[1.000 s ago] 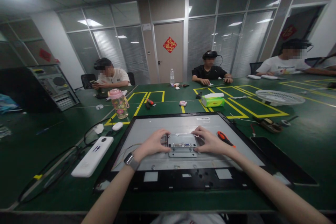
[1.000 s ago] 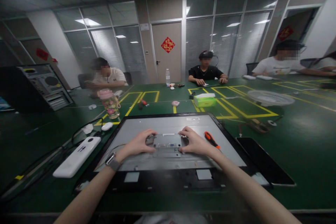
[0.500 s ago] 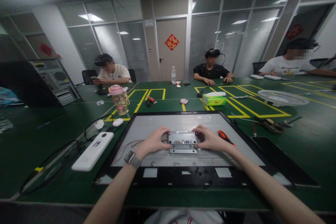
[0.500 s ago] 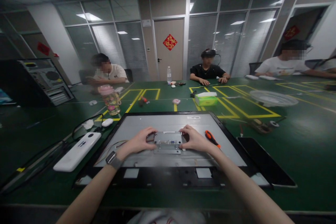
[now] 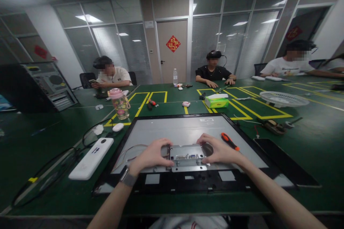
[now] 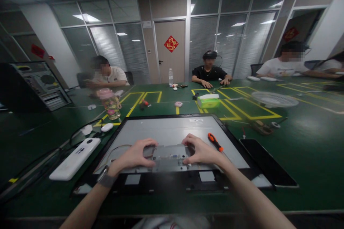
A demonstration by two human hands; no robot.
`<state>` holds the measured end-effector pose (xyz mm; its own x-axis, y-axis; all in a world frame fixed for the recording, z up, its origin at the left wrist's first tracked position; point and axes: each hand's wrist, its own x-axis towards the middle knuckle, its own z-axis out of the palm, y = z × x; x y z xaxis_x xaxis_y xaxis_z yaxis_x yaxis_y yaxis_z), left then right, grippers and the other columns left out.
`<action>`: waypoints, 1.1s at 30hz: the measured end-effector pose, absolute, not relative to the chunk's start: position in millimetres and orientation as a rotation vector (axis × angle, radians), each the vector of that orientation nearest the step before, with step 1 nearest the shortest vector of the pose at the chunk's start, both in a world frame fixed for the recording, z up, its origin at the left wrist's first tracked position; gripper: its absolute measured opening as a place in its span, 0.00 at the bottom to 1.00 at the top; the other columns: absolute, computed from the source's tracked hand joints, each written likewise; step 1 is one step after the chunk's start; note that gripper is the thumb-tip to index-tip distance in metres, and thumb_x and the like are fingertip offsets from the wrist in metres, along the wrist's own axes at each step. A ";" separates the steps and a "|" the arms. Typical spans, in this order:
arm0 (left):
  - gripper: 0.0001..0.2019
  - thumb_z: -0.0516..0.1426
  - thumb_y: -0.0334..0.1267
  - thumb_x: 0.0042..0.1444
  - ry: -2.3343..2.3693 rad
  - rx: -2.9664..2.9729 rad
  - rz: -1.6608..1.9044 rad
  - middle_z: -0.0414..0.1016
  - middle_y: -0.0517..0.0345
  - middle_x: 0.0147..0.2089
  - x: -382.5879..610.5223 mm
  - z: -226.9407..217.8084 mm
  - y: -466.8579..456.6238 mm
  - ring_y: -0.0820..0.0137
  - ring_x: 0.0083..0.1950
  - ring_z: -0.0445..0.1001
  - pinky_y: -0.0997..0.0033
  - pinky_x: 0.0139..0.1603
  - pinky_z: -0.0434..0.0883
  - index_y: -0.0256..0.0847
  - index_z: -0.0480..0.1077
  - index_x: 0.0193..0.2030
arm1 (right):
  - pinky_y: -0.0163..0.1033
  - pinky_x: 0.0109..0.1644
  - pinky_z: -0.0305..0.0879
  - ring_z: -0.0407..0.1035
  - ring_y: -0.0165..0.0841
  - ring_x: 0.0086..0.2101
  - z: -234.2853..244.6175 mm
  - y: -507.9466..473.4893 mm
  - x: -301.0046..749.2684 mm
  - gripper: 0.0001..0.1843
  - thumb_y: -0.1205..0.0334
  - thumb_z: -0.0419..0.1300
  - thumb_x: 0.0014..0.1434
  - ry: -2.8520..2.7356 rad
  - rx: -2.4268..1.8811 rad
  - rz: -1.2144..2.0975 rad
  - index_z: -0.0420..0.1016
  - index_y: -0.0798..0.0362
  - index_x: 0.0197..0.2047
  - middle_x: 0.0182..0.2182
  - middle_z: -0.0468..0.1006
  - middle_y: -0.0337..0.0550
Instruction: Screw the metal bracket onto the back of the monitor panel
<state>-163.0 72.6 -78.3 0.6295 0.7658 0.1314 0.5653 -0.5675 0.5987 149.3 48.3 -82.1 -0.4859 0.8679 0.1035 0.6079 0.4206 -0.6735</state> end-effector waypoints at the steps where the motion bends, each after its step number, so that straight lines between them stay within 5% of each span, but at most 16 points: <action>1: 0.29 0.72 0.41 0.41 1.066 2.337 0.498 0.76 0.53 0.55 -163.0 -78.7 69.7 0.57 0.55 0.73 0.61 0.59 0.67 0.41 0.73 0.52 | 0.42 0.49 0.66 0.69 0.41 0.45 -82.8 46.4 148.9 0.26 0.58 0.72 0.43 -2.258 -1.252 0.788 0.73 0.55 0.45 0.43 0.70 0.44; 14: 0.29 0.71 0.34 0.40 1.062 2.391 0.571 0.76 0.52 0.53 -158.5 -81.0 63.0 0.58 0.52 0.75 0.62 0.55 0.69 0.39 0.71 0.52 | 0.45 0.60 0.61 0.65 0.43 0.53 -92.3 37.2 149.2 0.30 0.63 0.71 0.43 -2.252 -1.229 0.654 0.70 0.54 0.50 0.50 0.67 0.46; 25: 0.27 0.69 0.32 0.44 1.093 2.411 0.476 0.74 0.50 0.53 -156.2 -77.7 56.4 0.58 0.54 0.74 0.61 0.56 0.70 0.38 0.70 0.53 | 0.44 0.57 0.64 0.67 0.43 0.51 -95.9 34.6 146.3 0.31 0.62 0.68 0.46 -2.280 -1.298 0.681 0.70 0.56 0.54 0.48 0.68 0.48; 30: 0.28 0.68 0.32 0.50 1.107 2.449 0.494 0.72 0.48 0.61 -158.2 -80.5 46.2 0.56 0.64 0.69 0.54 0.66 0.65 0.42 0.68 0.58 | 0.44 0.59 0.63 0.66 0.43 0.52 -97.6 30.6 144.6 0.32 0.62 0.67 0.48 -2.278 -1.330 0.681 0.68 0.55 0.57 0.51 0.68 0.49; 33: 0.23 0.66 0.27 0.50 1.104 2.521 0.617 0.70 0.49 0.64 -156.9 -86.1 34.4 0.56 0.66 0.67 0.51 0.69 0.62 0.43 0.71 0.53 | 0.45 0.62 0.62 0.66 0.44 0.54 -99.3 24.6 143.6 0.32 0.61 0.66 0.51 -2.257 -1.364 0.687 0.68 0.56 0.59 0.52 0.69 0.51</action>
